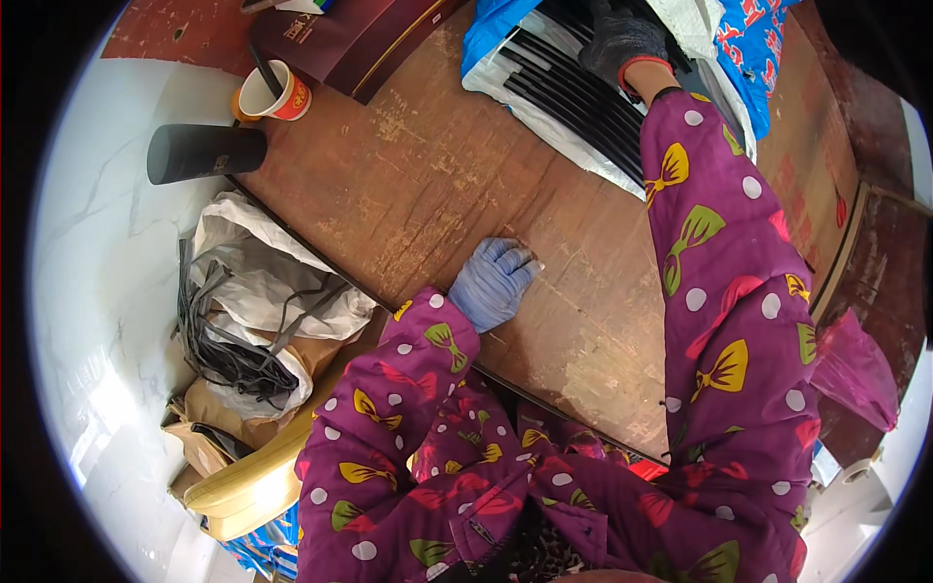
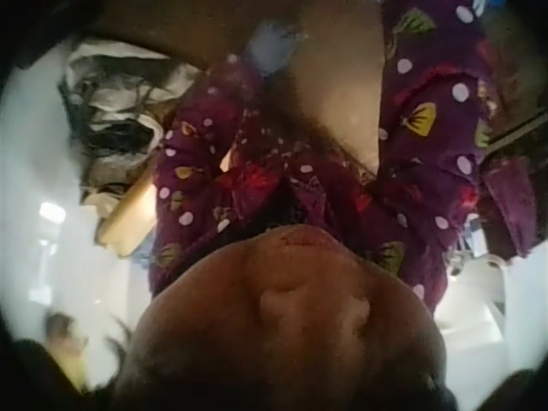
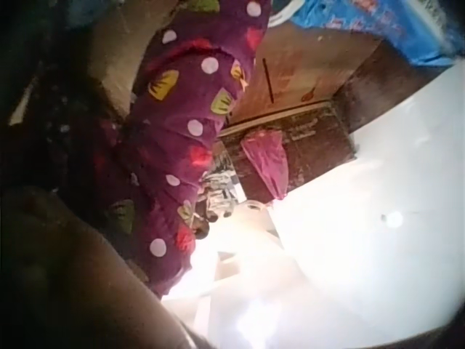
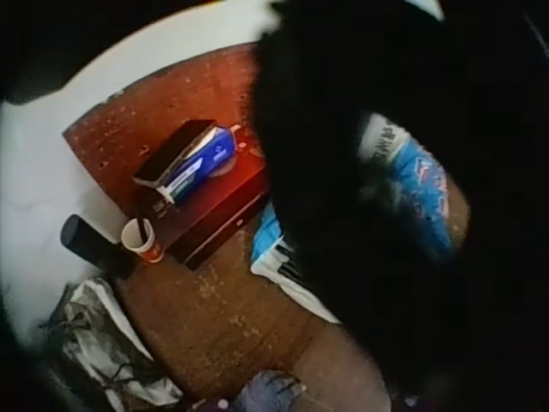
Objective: The person lays out black rods onto the table and then connects pairs of rod segments together end-to-end to assemble longer rods, placing them into a stack on the workbench.
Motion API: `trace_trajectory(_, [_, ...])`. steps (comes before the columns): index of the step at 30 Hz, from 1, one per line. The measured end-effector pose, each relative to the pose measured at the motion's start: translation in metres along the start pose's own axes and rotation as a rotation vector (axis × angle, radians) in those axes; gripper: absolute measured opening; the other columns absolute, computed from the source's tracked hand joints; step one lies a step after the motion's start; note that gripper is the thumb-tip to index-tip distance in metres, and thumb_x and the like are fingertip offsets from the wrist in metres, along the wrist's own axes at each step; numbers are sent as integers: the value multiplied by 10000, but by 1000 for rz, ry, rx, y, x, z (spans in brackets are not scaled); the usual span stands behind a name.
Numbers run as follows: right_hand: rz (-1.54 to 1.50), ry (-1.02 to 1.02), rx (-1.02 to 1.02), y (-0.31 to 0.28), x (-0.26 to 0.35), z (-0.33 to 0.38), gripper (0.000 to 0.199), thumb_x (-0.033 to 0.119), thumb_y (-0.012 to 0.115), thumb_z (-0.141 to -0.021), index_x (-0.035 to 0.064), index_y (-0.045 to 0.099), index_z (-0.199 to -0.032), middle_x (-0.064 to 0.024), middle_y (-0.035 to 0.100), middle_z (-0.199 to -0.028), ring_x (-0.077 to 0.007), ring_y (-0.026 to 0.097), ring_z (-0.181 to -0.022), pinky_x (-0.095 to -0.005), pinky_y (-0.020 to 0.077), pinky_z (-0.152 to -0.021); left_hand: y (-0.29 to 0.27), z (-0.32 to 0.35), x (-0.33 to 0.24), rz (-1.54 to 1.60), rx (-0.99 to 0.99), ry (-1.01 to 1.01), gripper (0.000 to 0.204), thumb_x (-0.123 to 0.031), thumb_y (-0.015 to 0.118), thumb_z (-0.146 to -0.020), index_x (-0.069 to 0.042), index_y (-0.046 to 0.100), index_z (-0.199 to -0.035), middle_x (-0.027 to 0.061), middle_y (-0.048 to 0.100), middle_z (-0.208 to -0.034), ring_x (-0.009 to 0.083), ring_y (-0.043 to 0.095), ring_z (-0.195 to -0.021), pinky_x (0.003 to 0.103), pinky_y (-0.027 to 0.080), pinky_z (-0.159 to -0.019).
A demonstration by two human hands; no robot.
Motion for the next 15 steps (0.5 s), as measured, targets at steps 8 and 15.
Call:
trace_trajectory(8, [7, 21, 52, -1, -25, 23, 609, 355, 612, -659, 9, 447, -1132, -208, 508, -1106, -339, 486, -1029, -396, 390, -866, 0, 2, 1, 11, -33, 3, 284, -42, 609, -601, -79, 596, -883, 68, 540, -816, 272, 516, -809, 375, 425, -710])
trace_trajectory(15, [-6, 2, 56, 10, -11, 24, 588, 344, 613, -654, 18, 459, -1119, -205, 512, -1101, -333, 491, -1023, -390, 396, -859, -3, 1, 1, -14, -30, 12, 289, -39, 607, -602, -82, 596, -888, 73, 544, -807, 280, 520, -803, 380, 429, -710])
Point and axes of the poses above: each hand's wrist, its own z-axis away from the middle knuckle, its own y-axis out of the palm, x = y × z, the point moved 9 cm from there along -z, towards the middle knuckle
